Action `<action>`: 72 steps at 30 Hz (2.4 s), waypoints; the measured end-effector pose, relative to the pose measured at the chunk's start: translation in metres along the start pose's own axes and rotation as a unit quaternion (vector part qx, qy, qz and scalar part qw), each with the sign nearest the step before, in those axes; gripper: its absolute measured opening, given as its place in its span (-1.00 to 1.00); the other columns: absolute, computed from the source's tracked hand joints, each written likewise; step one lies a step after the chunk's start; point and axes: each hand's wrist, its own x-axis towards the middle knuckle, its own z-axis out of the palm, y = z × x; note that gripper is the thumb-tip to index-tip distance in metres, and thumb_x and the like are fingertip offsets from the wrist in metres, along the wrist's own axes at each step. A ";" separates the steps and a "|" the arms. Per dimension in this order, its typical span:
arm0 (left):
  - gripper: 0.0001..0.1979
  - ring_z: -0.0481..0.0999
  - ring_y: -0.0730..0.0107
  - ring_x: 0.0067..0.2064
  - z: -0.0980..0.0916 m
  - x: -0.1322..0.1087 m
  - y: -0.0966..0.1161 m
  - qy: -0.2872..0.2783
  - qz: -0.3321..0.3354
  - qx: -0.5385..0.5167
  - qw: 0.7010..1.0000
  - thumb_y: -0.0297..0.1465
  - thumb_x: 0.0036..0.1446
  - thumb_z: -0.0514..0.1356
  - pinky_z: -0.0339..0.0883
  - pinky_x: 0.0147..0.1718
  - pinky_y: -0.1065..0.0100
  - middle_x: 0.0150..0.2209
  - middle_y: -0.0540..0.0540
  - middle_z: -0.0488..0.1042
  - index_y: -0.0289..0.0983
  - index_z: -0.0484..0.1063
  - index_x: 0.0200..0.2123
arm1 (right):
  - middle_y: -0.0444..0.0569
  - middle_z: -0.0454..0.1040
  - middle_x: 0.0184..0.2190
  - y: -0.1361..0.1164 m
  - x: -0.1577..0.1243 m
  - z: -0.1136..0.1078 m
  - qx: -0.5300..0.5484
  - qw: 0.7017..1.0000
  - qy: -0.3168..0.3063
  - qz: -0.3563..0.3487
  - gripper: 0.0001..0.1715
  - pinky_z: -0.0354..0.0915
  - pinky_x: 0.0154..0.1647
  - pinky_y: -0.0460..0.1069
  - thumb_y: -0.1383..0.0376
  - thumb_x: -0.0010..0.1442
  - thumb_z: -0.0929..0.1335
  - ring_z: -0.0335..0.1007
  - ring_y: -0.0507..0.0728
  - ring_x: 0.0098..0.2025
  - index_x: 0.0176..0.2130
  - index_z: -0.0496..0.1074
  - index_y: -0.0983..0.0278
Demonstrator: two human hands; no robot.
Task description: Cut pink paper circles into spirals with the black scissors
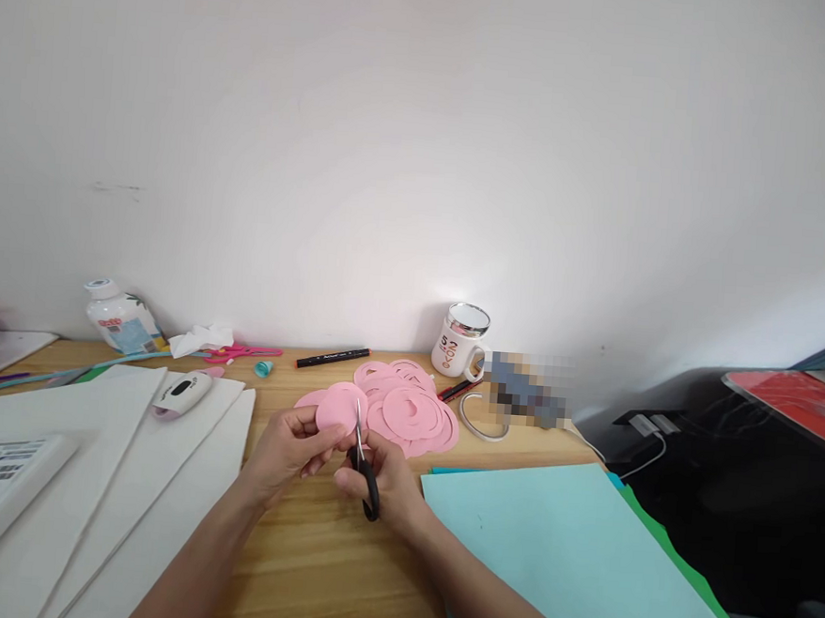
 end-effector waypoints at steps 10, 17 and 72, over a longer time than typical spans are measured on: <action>-0.73 0.14 0.65 -0.71 -0.001 -0.001 -0.001 -0.004 0.014 0.005 1.000 -0.23 -0.15 0.36 -0.07 -0.74 0.54 -0.75 0.10 0.27 -0.32 0.45 -0.61 | -0.27 0.28 -0.64 0.002 0.001 0.000 -0.009 1.000 0.004 0.013 -0.46 0.08 -0.64 -0.14 0.05 -0.21 0.56 0.17 -0.06 -0.66 -0.35 0.34 0.27; -0.69 0.16 0.64 -0.70 -0.005 0.002 -0.005 0.006 0.019 0.019 1.000 -0.20 -0.14 0.36 -0.04 -0.72 0.52 -0.70 0.08 0.33 -0.33 0.40 -0.60 | -0.31 0.25 -0.69 0.005 0.001 0.000 -0.006 1.000 0.018 0.020 -0.47 0.06 -0.69 -0.16 0.05 -0.21 0.55 0.16 -0.07 -0.70 -0.36 0.34 0.28; -0.65 0.31 0.49 -0.59 -0.002 0.000 0.000 0.026 0.054 0.036 0.998 -0.17 -0.06 0.31 0.23 -0.57 0.44 -0.65 0.03 0.39 -0.30 0.39 -0.65 | -0.28 0.32 -0.63 0.007 0.001 -0.001 -0.018 0.999 -0.020 0.041 -0.41 0.15 -0.63 -0.12 0.05 -0.27 0.57 0.25 -0.03 -0.66 -0.36 0.31 0.26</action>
